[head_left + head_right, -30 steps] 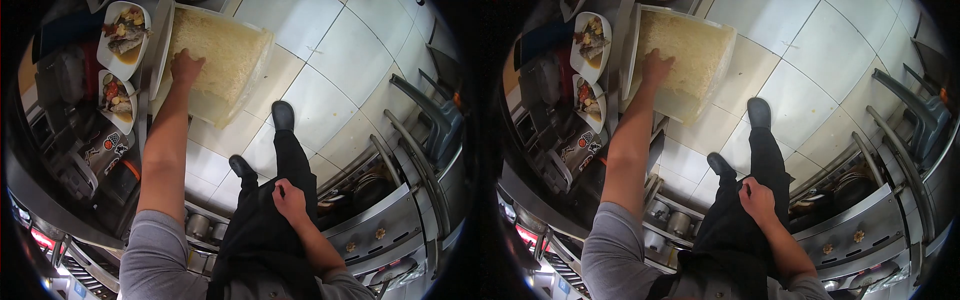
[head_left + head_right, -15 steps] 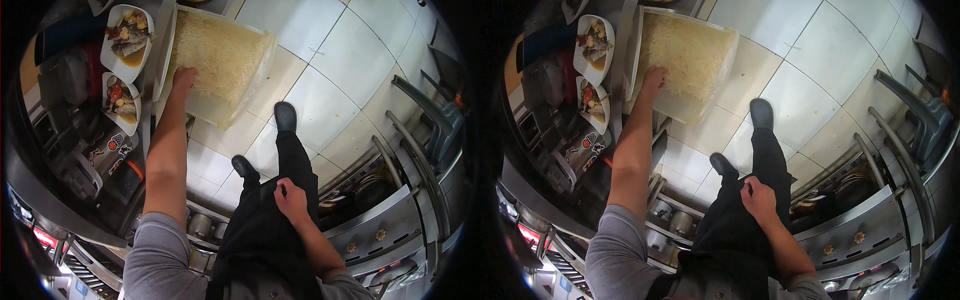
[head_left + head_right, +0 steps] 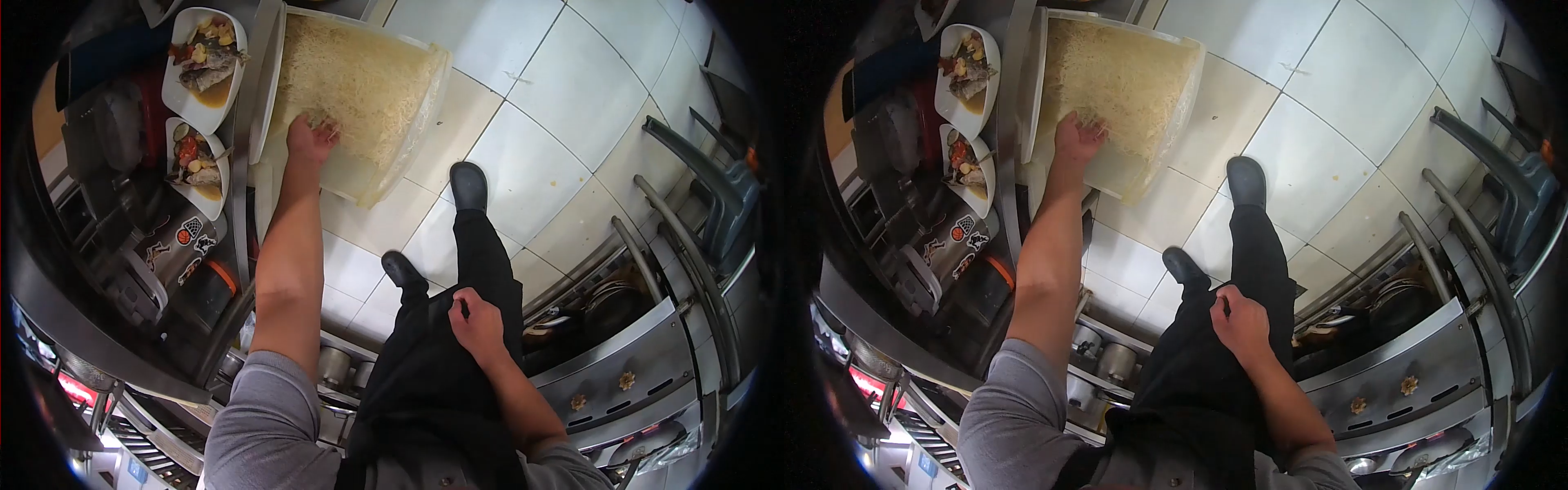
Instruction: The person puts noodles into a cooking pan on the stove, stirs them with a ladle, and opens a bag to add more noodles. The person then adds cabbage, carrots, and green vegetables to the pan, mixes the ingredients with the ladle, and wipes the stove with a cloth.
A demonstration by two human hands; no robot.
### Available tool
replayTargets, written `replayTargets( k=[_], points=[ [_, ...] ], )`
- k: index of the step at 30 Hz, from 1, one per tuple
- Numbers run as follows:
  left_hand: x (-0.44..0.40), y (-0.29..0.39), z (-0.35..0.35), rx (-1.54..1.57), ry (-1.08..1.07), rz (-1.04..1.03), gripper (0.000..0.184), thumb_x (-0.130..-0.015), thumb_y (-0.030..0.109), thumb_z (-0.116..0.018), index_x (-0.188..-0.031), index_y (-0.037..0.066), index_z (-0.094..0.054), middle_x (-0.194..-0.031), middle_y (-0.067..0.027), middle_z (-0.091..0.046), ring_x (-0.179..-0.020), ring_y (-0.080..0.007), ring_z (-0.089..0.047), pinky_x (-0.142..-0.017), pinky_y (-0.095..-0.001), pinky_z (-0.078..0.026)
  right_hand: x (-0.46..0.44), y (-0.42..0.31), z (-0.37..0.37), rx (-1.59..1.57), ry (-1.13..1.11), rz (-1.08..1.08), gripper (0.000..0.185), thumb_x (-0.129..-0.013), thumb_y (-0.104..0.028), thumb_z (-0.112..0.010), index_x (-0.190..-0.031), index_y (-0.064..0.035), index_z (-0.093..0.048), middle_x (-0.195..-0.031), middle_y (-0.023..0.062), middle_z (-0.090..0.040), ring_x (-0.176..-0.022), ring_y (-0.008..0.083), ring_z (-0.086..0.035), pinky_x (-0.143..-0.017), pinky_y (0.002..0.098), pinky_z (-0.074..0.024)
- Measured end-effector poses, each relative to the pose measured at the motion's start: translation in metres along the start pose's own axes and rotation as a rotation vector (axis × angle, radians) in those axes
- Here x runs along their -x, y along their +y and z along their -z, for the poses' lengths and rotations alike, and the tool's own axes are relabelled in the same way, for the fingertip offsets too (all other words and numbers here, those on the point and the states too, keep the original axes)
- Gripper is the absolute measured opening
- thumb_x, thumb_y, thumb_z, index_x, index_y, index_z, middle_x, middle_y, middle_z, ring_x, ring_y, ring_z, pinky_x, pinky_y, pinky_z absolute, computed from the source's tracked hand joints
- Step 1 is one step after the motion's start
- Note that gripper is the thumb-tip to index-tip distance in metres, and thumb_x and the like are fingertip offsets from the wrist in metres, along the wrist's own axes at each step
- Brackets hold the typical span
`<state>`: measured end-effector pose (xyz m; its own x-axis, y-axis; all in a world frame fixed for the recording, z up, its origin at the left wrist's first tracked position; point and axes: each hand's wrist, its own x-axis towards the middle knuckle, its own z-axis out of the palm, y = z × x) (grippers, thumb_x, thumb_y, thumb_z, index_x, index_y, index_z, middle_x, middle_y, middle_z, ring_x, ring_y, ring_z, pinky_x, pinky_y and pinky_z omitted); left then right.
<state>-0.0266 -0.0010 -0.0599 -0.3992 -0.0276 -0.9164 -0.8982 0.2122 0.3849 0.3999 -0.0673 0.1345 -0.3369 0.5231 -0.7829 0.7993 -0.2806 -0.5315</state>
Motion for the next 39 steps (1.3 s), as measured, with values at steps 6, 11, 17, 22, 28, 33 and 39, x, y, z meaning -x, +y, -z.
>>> replayTargets(
  k=[6,11,17,22,28,33,39],
  points=[
    [-0.055,-0.001,0.004,-0.425,0.120,-0.139,0.014,-0.092,0.020,-0.058,-0.088,0.007,-0.057,-0.074,-0.0070,-0.052,-0.071,-0.0230,-0.052,-0.060,-0.0390,-0.045,-0.001,0.002,0.004,-0.015,0.016,0.002,0.009,-0.085,-0.016,-0.063,-0.091,-0.0098,-0.062,-0.060,0.0142,-0.059,-0.058,0.0353,-0.062,-0.056,0.0466,-0.0485],
    [-0.047,0.012,-0.003,-0.207,0.031,-0.007,0.011,-0.091,0.019,-0.058,-0.084,0.010,-0.057,-0.071,-0.0049,-0.056,-0.059,-0.0191,-0.050,-0.051,-0.0338,-0.039,-0.005,0.001,0.007,-0.017,0.005,-0.001,0.008,-0.084,-0.015,-0.063,-0.090,-0.0096,-0.062,-0.061,0.0147,-0.060,-0.059,0.0353,-0.063,-0.056,0.0461,-0.0489],
    [-0.013,0.007,0.001,-0.503,-0.236,-0.186,0.014,-0.090,0.023,-0.065,-0.097,0.010,-0.062,-0.085,-0.0020,-0.062,-0.074,-0.0170,-0.058,-0.065,-0.0285,-0.043,-0.007,-0.001,0.006,-0.024,0.024,0.012,0.007,-0.085,-0.015,-0.063,-0.089,-0.0094,-0.062,-0.059,0.0141,-0.059,-0.056,0.0346,-0.062,-0.054,0.0447,-0.0487],
    [0.004,0.003,0.003,-0.312,-0.432,-0.328,0.018,-0.090,0.019,-0.065,-0.106,0.010,-0.062,-0.099,-0.0025,-0.064,-0.090,-0.0159,-0.060,-0.075,-0.0275,-0.046,-0.006,-0.002,0.002,-0.023,0.009,-0.004,0.007,-0.085,-0.015,-0.062,-0.089,-0.0096,-0.062,-0.059,0.0138,-0.059,-0.057,0.0346,-0.062,-0.055,0.0455,-0.0483],
    [-0.037,0.031,0.022,-0.979,-0.061,-0.357,0.056,-0.081,0.021,-0.075,-0.129,0.004,-0.052,-0.116,-0.0095,-0.062,-0.107,-0.0224,-0.060,-0.093,-0.0328,-0.048,-0.005,-0.005,0.002,-0.002,0.014,0.003,0.008,-0.085,-0.016,-0.062,-0.089,-0.0097,-0.062,-0.059,0.0143,-0.059,-0.057,0.0350,-0.062,-0.055,0.0463,-0.0479],
    [-0.029,-0.013,-0.037,-1.408,0.166,-1.211,0.074,-0.074,0.027,-0.080,-0.134,0.000,-0.047,-0.108,-0.0165,-0.064,-0.094,-0.0259,-0.063,-0.084,-0.0338,-0.051,-0.003,0.001,-0.001,0.044,0.002,0.022,0.007,-0.085,-0.012,-0.063,-0.092,-0.0097,-0.063,-0.066,0.0139,-0.062,-0.056,0.0310,-0.062,-0.052,0.0393,-0.0473],
    [-0.023,0.028,-0.021,-1.013,-0.027,-0.564,0.075,-0.073,0.022,-0.078,-0.136,0.000,-0.046,-0.110,-0.0196,-0.066,-0.093,-0.0375,-0.066,-0.087,-0.0423,-0.052,-0.007,-0.003,0.004,0.029,-0.001,-0.016,0.007,-0.085,-0.012,-0.063,-0.092,-0.0094,-0.063,-0.065,0.0135,-0.062,-0.056,0.0303,-0.063,-0.052,0.0387,-0.0472]
  ],
)
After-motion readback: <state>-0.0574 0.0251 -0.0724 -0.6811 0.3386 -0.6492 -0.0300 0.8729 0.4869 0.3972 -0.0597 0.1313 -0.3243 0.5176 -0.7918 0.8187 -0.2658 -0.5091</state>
